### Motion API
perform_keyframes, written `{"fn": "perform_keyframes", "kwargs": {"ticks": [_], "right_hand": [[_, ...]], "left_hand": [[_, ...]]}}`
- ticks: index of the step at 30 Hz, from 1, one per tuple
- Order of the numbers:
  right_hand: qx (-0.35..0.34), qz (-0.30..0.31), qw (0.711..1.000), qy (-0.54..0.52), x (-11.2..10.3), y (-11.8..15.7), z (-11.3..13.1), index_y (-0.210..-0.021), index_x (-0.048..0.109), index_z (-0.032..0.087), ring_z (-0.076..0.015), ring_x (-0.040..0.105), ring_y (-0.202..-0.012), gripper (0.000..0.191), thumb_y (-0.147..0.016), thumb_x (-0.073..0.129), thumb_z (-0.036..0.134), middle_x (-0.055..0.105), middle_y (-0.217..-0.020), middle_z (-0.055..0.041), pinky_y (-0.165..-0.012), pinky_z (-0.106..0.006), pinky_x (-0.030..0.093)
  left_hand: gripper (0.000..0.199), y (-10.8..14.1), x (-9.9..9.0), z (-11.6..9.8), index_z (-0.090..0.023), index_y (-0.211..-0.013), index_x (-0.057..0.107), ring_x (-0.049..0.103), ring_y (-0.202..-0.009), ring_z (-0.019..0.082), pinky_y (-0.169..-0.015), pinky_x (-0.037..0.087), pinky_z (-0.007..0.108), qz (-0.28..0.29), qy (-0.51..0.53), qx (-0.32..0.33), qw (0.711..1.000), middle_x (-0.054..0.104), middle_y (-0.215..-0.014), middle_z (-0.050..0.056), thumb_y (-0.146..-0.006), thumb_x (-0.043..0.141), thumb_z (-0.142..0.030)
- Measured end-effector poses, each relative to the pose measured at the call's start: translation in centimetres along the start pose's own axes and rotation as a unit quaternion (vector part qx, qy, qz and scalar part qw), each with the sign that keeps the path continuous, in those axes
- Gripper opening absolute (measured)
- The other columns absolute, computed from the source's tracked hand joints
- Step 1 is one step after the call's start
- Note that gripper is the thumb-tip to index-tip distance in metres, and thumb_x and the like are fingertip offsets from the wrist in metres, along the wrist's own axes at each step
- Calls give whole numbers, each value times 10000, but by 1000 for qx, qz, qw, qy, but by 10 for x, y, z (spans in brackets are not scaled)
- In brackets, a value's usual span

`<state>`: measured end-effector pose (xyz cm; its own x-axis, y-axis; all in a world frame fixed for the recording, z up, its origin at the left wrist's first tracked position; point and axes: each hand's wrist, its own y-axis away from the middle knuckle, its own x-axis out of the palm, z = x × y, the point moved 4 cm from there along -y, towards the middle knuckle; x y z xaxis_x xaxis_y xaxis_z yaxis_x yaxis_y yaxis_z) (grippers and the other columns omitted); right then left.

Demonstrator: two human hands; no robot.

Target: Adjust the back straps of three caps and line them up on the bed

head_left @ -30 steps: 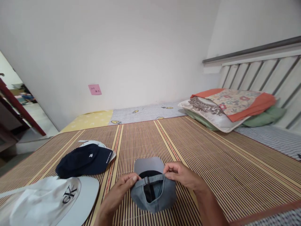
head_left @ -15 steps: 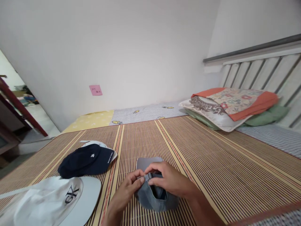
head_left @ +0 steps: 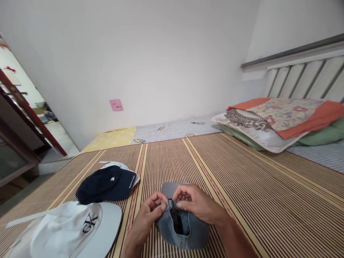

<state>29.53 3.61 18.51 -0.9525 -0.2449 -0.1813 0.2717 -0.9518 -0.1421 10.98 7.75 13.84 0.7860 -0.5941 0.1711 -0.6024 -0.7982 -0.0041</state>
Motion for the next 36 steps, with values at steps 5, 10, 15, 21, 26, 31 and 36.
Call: {"fn": "perform_keyframes", "kwargs": {"ticks": [5, 10, 15, 21, 26, 31, 36], "right_hand": [[25, 6, 1000, -13, -3, 4, -7, -869, 672, 195, -124, 634, -625, 114, -793, 620, 126, 639, -702, 41, -619, -241, 454], [17, -15, 999, -33, -8, 6, -11, -884, 674, 190, -100, 601, -602, 102, -794, 637, 160, 632, -764, 37, -596, -230, 454], [10, -13, 998, -55, -5, 4, -11, -867, 660, 189, -102, 599, -607, 87, -782, 656, 171, 618, -767, 36, -592, -232, 463], [-2, -29, 997, -69, -5, 1, -15, -855, 648, 195, -104, 595, -585, 71, -798, 690, 204, 599, -683, 60, -591, -235, 459], [-5, -28, 997, -70, -3, -2, -16, -853, 643, 197, -101, 600, -593, 84, -800, 707, 208, 610, -704, 58, -596, -235, 458], [1, -31, 996, -80, 0, -3, -17, -836, 630, 199, -98, 600, -580, 101, -783, 715, 210, 608, -694, 62, -589, -234, 451], [-14, -39, 996, -82, 3, -5, -18, -826, 637, 194, -104, 604, -572, 108, -779, 727, 232, 607, -693, 59, -575, -237, 453]], "left_hand": [[370, -3, 6, 0, -188, -867, 612, 421, -606, 93, -585, 284, 226, 8, -15, 2, 1000, 578, -729, -33, -841, 800, -506], [393, -3, 11, -1, -204, -1010, 674, 520, -708, 121, -631, 351, 228, -3, -42, 25, 999, 648, -836, -7, -794, 849, -482], [343, 0, 16, -10, -210, -943, 717, 501, -681, 122, -624, 364, 227, -76, -74, 44, 993, 617, -754, -29, -756, 877, -449], [303, 0, 16, -12, -205, -899, 724, 499, -704, 147, -641, 377, 243, -87, -120, 88, 985, 598, -740, -22, -738, 876, -411], [308, 0, 15, -9, -201, -914, 727, 540, -740, 163, -670, 400, 258, -87, -90, 86, 988, 644, -778, -4, -743, 878, -409], [359, -1, 19, -10, -201, -914, 715, 554, -751, 154, -679, 410, 251, -72, -18, 69, 995, 658, -797, -10, -701, 918, -407], [373, -1, 18, -9, -198, -888, 717, 545, -736, 148, -678, 408, 249, -81, -4, 66, 995, 638, -765, -21, -672, 934, -410]]}}
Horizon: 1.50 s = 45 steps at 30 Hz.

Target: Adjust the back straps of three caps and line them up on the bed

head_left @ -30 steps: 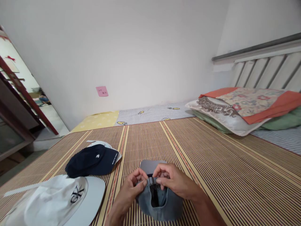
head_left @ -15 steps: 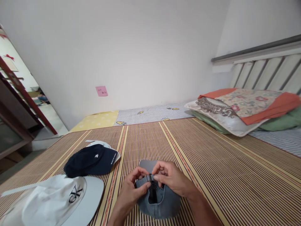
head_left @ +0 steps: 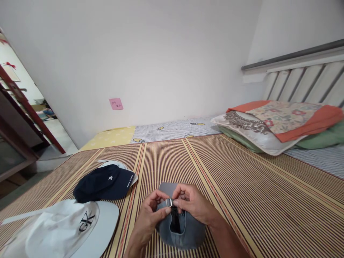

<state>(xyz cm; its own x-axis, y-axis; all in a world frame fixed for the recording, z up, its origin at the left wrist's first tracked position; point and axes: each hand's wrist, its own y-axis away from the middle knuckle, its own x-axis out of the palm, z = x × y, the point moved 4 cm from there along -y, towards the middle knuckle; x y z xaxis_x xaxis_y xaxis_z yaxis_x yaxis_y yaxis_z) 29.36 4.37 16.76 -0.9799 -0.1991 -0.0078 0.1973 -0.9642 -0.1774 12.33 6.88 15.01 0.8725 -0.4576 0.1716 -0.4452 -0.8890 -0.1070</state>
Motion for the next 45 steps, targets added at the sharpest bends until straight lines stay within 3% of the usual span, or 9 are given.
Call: {"fn": "perform_keyframes", "kwargs": {"ticks": [11, 17, 24, 30, 36, 39, 45], "right_hand": [[-5, 5, 999, -32, 0, 0, 1, -833, 637, 196, -100, 606, -573, 192, -798, 792, 303, 612, -694, 62, -582, -235, 464], [-10, 6, 999, -36, 2, -2, -4, -829, 627, 198, -100, 599, -566, 191, -793, 789, 292, 612, -679, 63, -576, -233, 450], [-15, -6, 1000, -9, 4, -1, -1, -825, 622, 193, -110, 610, -585, 131, -823, 732, 263, 607, -683, 54, -591, -241, 460], [-24, -16, 999, 28, 1, 1, 6, -912, 668, 195, -135, 625, -690, 129, -797, 719, 223, 638, -770, 29, -663, -270, 479], [-33, -58, 995, 75, -4, 0, 4, -911, 674, 204, -146, 599, -764, 200, -731, 731, 138, 643, -822, 29, -724, -283, 469], [-24, -49, 996, 64, -7, 1, 3, -922, 679, 200, -146, 589, -746, 192, -742, 730, 159, 649, -828, 24, -715, -290, 464], [-31, -34, 995, 90, -8, 2, 6, -958, 739, 206, -156, 572, -778, 262, -705, 760, 140, 651, -823, 22, -739, -296, 444]], "left_hand": [[358, 2, 4, -4, -198, -871, 725, 578, -743, 158, -703, 435, 262, -14, -7, -1, 1000, 675, -772, -13, -669, 934, -408], [348, 3, 6, -4, -207, -872, 704, 587, -737, 145, -691, 431, 244, 4, 19, -24, 1000, 689, -766, -25, -681, 937, -383], [328, 0, -2, -2, -207, -907, 739, 597, -753, 145, -713, 449, 246, 6, -26, -23, 999, 707, -791, -17, -704, 929, -383], [287, -3, -5, -3, -223, -950, 815, 661, -908, 216, -836, 484, 300, -36, -64, 22, 997, 766, -907, 25, -725, 907, -375], [361, -2, -7, -3, -229, -1095, 797, 678, -1019, 244, -891, 495, 311, -4, -56, 7, 998, 784, -1054, 64, -780, 870, -389], [382, -1, -6, -1, -231, -1139, 731, 689, -910, 190, -819, 498, 273, 14, 7, -27, 1000, 778, -997, 44, -817, 849, -397], [350, -1, -1, 1, -198, -882, 619, 600, -710, 108, -672, 428, 211, 12, 41, -48, 998, 721, -838, -6, -767, 900, -373]]}}
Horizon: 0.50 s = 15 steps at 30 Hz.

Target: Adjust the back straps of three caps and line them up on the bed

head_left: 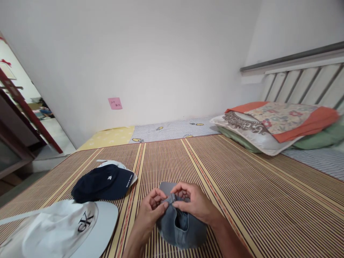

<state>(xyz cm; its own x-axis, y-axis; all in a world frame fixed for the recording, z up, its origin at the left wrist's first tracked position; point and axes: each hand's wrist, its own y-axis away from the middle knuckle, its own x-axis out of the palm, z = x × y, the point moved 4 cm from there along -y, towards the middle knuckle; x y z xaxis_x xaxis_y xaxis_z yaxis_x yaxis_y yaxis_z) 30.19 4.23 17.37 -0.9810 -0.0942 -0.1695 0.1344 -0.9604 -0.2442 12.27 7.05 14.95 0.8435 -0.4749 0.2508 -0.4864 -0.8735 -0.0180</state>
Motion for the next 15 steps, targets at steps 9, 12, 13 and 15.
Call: {"fn": "perform_keyframes", "kwargs": {"ticks": [9, 12, 13, 15], "right_hand": [[-17, -5, 1000, 6, -3, 1, 5, -936, 752, 199, -162, 603, -777, 206, -730, 761, 195, 686, -843, 7, -737, -299, 453], [-21, -8, 1000, 3, -4, 0, 3, -929, 751, 197, -160, 604, -765, 200, -730, 763, 203, 683, -827, 7, -727, -297, 455], [-21, -9, 1000, 0, -3, 0, 2, -929, 751, 197, -159, 603, -764, 198, -732, 765, 206, 682, -828, 7, -725, -296, 454], [-21, -12, 1000, -5, -3, 0, 1, -935, 750, 197, -157, 601, -765, 202, -734, 770, 210, 681, -834, 7, -724, -294, 454]], "left_hand": [[404, -1, 0, 1, -196, -789, 567, 464, -674, 107, -631, 352, 216, 7, -48, -3, 999, 568, -731, -48, -787, 853, -481], [427, -1, 2, 0, -199, -794, 564, 449, -661, 112, -621, 335, 227, 4, -65, -5, 998, 555, -724, -46, -789, 833, -530], [438, -1, 3, -1, -196, -781, 567, 431, -646, 111, -607, 319, 229, 7, -81, -7, 997, 534, -702, -49, -787, 827, -548], [465, -1, 4, -1, -192, -742, 566, 389, -620, 110, -584, 284, 235, 15, -111, -14, 994, 483, -658, -58, -779, 818, -581]]}}
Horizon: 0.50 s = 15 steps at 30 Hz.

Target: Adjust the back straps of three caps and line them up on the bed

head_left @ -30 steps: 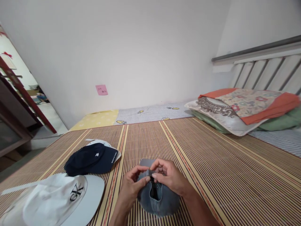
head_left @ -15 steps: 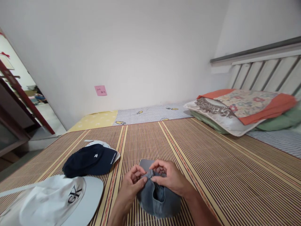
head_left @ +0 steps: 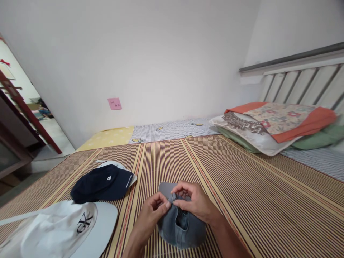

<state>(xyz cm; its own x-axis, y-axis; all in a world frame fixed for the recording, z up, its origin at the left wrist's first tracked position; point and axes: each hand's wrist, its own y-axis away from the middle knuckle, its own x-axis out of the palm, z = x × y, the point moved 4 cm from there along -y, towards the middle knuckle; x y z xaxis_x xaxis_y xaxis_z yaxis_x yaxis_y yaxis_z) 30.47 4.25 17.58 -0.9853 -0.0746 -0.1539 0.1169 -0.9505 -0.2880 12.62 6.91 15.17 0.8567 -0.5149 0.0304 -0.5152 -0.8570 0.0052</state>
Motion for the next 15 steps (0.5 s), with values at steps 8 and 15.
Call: {"fn": "perform_keyframes", "kwargs": {"ticks": [8, 15], "right_hand": [[-10, -11, 1000, 18, -2, 4, 7, -893, 742, 193, -157, 584, -756, 174, -721, 744, 174, 657, -796, 13, -714, -287, 452], [3, 7, 1000, -28, -5, 2, -5, -870, 764, 196, -135, 568, -705, 141, -730, 763, 187, 658, -756, 23, -668, -263, 439]], "left_hand": [[408, 2, -4, -1, -199, -722, 545, 412, -671, 127, -629, 323, 242, 0, 14, 33, 999, 506, -712, -38, -871, 748, -520], [412, 5, -14, -5, -206, -696, 517, 474, -714, 146, -643, 356, 253, 24, 7, 47, 999, 548, -761, -15, -853, 769, -492]]}}
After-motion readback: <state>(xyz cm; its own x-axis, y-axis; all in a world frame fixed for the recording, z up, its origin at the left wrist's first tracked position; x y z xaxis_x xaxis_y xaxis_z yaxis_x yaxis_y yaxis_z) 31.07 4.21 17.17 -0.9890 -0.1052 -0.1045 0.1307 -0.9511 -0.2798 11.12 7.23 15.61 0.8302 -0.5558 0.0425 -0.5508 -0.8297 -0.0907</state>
